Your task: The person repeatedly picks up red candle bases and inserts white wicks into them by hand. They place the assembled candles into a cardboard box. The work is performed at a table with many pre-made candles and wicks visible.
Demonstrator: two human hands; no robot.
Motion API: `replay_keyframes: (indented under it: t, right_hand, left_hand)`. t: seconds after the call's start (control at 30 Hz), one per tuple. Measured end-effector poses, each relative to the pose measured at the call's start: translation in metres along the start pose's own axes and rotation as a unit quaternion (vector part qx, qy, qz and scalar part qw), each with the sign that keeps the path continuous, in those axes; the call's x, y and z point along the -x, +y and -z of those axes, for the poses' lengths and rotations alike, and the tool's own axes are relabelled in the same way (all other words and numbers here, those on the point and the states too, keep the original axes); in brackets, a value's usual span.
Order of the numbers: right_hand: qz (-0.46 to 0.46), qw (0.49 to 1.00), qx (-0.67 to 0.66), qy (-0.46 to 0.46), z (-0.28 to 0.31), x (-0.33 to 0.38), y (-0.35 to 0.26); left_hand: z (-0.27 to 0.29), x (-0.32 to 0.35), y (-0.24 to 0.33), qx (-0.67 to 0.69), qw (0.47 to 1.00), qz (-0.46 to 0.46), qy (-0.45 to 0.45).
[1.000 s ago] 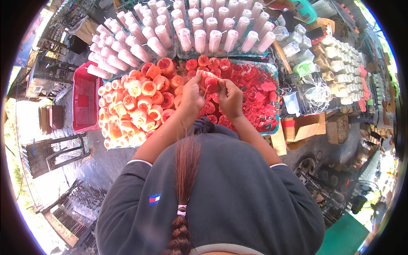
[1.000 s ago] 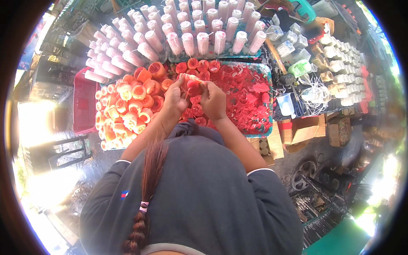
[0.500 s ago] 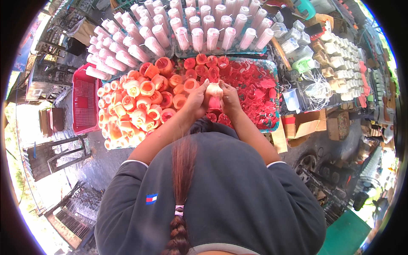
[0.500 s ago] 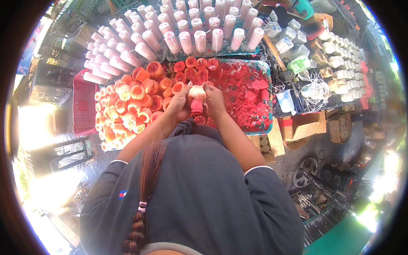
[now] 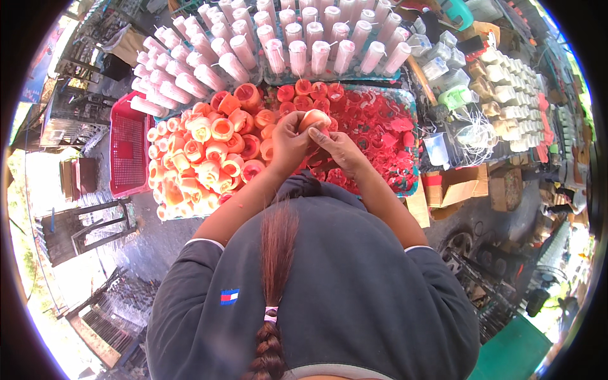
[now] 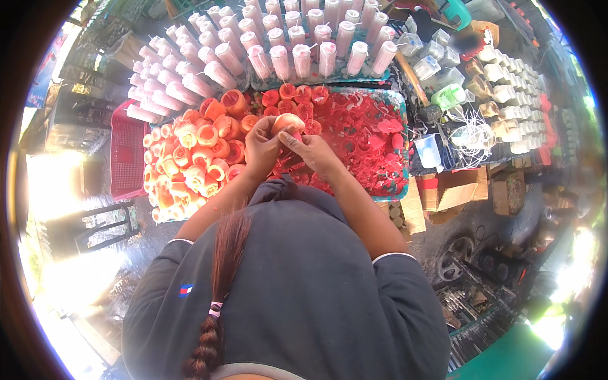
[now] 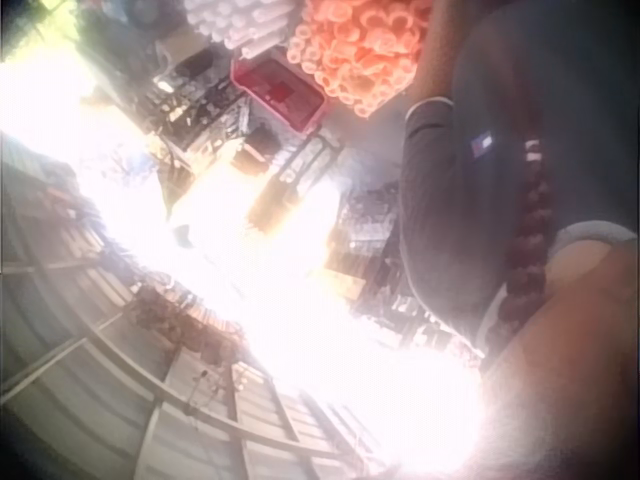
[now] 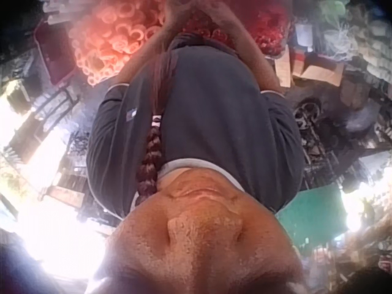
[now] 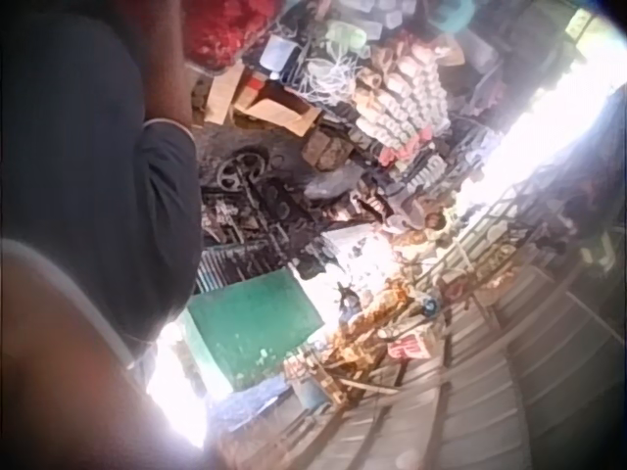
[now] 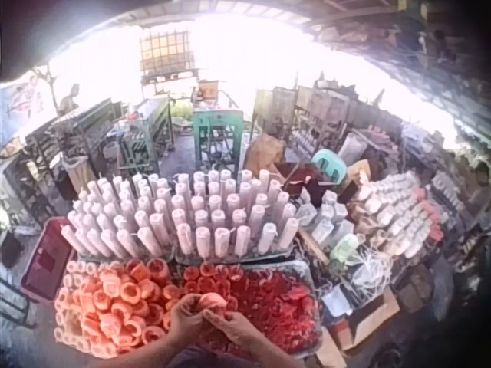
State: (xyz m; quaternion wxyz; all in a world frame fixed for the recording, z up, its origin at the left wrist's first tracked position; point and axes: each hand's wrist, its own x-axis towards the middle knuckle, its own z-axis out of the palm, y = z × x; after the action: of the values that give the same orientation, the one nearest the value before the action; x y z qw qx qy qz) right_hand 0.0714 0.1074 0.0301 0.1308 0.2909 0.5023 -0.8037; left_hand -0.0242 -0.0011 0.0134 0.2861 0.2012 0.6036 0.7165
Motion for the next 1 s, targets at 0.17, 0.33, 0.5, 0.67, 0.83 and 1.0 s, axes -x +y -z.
replay_keyframes:
  t: [0.17,0.33,0.5,0.67,0.83,1.0]
  right_hand:
    - [0.089,0.995,0.011,-0.049,-0.007,0.007,0.012]
    - [0.152,0.983,0.068,-0.083,-0.002,0.009,0.021]
    - [0.114,0.989,0.023,-0.087,0.0,0.018,0.01]
    - [0.069,0.992,0.104,0.036,0.006,0.009,-0.003]
    - [0.095,0.916,0.362,0.145,0.002,0.011,-0.01]
    - [0.097,0.926,0.327,0.162,0.006,-0.006,0.01]
  left_hand:
    - [-0.001,0.0,0.017,0.052,0.998,0.006,0.039]
    - [0.002,-0.003,0.018,0.162,0.984,0.059,0.038]
    - [0.006,-0.008,0.018,0.227,0.961,0.159,0.006]
    - [-0.002,-0.002,0.008,-0.034,0.994,-0.085,-0.056]
    - [0.001,-0.005,0.033,-0.119,0.977,0.152,-0.086]
    - [-0.009,0.008,0.017,-0.313,0.926,-0.208,-0.029]
